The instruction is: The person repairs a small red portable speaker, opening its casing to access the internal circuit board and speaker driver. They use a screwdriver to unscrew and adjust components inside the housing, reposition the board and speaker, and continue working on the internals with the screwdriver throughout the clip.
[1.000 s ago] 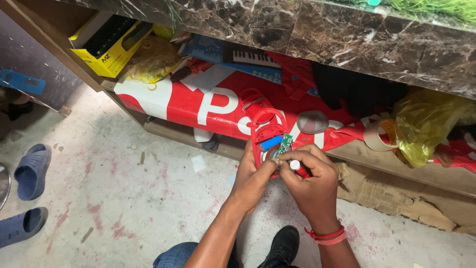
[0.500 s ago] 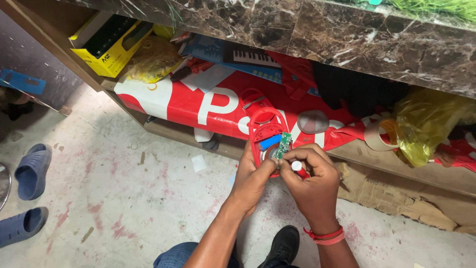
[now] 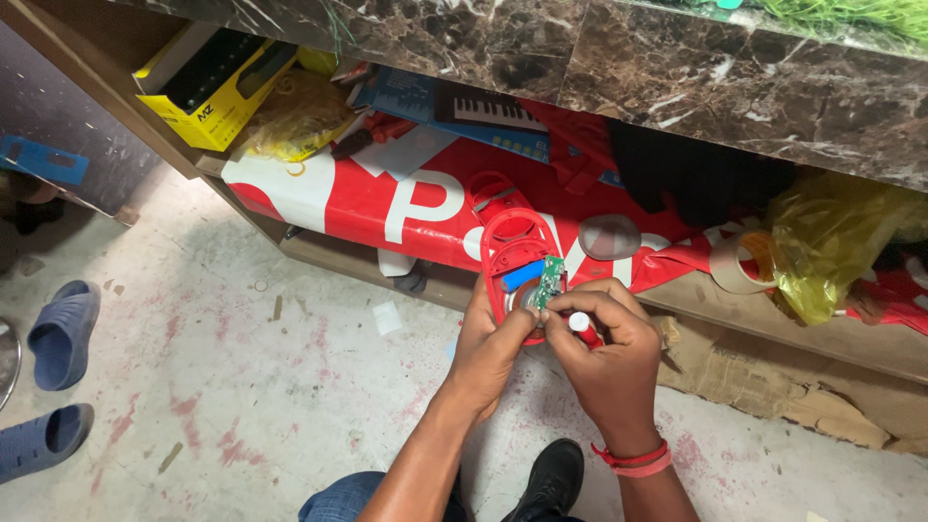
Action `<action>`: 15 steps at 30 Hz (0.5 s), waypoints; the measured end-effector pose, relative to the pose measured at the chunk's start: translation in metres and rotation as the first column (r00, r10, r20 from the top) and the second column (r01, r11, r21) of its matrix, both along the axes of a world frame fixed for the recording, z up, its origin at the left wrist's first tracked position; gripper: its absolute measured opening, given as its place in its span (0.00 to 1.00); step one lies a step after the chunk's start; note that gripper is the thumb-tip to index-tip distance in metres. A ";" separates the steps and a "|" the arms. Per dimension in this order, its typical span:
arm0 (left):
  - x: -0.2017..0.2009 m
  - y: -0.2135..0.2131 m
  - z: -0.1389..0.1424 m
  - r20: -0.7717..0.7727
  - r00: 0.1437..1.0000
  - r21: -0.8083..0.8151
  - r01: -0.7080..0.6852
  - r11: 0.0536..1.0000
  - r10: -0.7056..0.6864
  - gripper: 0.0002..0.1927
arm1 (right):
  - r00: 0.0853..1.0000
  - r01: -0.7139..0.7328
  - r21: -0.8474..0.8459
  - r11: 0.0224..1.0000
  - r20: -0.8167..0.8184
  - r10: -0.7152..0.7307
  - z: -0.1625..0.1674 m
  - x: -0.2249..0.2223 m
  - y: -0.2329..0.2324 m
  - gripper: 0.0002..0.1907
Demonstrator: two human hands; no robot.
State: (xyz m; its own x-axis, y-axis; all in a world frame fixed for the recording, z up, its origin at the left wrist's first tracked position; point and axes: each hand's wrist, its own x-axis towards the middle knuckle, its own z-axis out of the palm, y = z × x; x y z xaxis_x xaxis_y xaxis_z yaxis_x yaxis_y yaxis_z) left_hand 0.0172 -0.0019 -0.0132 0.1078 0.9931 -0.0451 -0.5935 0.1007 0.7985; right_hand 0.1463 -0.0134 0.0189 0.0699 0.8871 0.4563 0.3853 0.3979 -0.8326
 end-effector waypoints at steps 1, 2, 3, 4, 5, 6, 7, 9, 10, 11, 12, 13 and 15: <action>0.000 0.000 0.000 0.001 1.000 0.006 0.000 1.000 0.000 0.30 | 1.000 -0.003 0.000 1.000 -0.003 0.003 0.000 0.000 0.000 0.08; 0.000 0.000 0.000 0.002 1.000 0.012 0.000 1.000 0.000 0.30 | 1.000 -0.007 0.000 1.000 -0.006 0.007 0.000 0.000 -0.001 0.08; 0.000 0.000 0.000 0.002 1.000 0.019 0.000 1.000 0.000 0.30 | 1.000 -0.010 0.001 1.000 -0.009 0.010 0.000 0.000 -0.001 0.08; 0.000 0.000 0.000 0.002 1.000 0.016 0.000 1.000 0.000 0.30 | 1.000 -0.009 -0.001 1.000 -0.008 0.009 0.001 0.000 -0.001 0.08; 0.000 0.000 0.000 0.001 1.000 0.013 0.001 1.000 -0.001 0.30 | 1.000 -0.008 -0.003 1.000 -0.006 0.007 0.001 0.000 -0.001 0.08; 0.000 0.000 0.000 0.001 1.000 0.011 0.001 1.000 -0.001 0.30 | 1.000 -0.006 -0.005 1.000 -0.005 0.006 0.001 0.000 -0.001 0.08; 0.000 0.000 0.000 0.004 1.000 0.011 0.000 1.000 0.000 0.30 | 1.000 -0.001 -0.009 1.000 -0.001 0.001 0.001 0.000 0.000 0.08; -0.001 0.000 0.001 0.011 1.000 0.013 -0.002 1.000 0.002 0.30 | 1.000 0.008 -0.016 1.000 0.006 -0.008 0.001 0.000 0.000 0.08; -0.001 0.000 0.001 0.012 1.000 0.009 -0.002 1.000 0.002 0.30 | 1.000 0.002 -0.006 1.000 0.007 -0.002 0.002 -0.001 0.000 0.08; -0.001 0.000 0.001 0.013 1.000 0.006 -0.001 1.000 0.001 0.30 | 1.000 -0.004 0.004 1.000 0.008 0.003 0.002 -0.001 0.000 0.08; -0.001 0.001 0.002 0.015 1.000 0.003 -0.001 1.000 0.000 0.30 | 1.000 -0.009 0.014 1.000 0.010 0.009 0.002 0.000 -0.001 0.08; -0.001 0.000 0.002 0.013 1.000 0.007 0.001 1.000 -0.001 0.30 | 1.000 -0.004 0.012 1.000 0.015 0.004 0.002 0.000 -0.001 0.08; -0.001 0.000 0.003 0.010 1.000 0.015 0.004 1.000 -0.005 0.30 | 1.000 0.007 0.006 1.000 0.025 -0.007 0.001 0.000 -0.001 0.08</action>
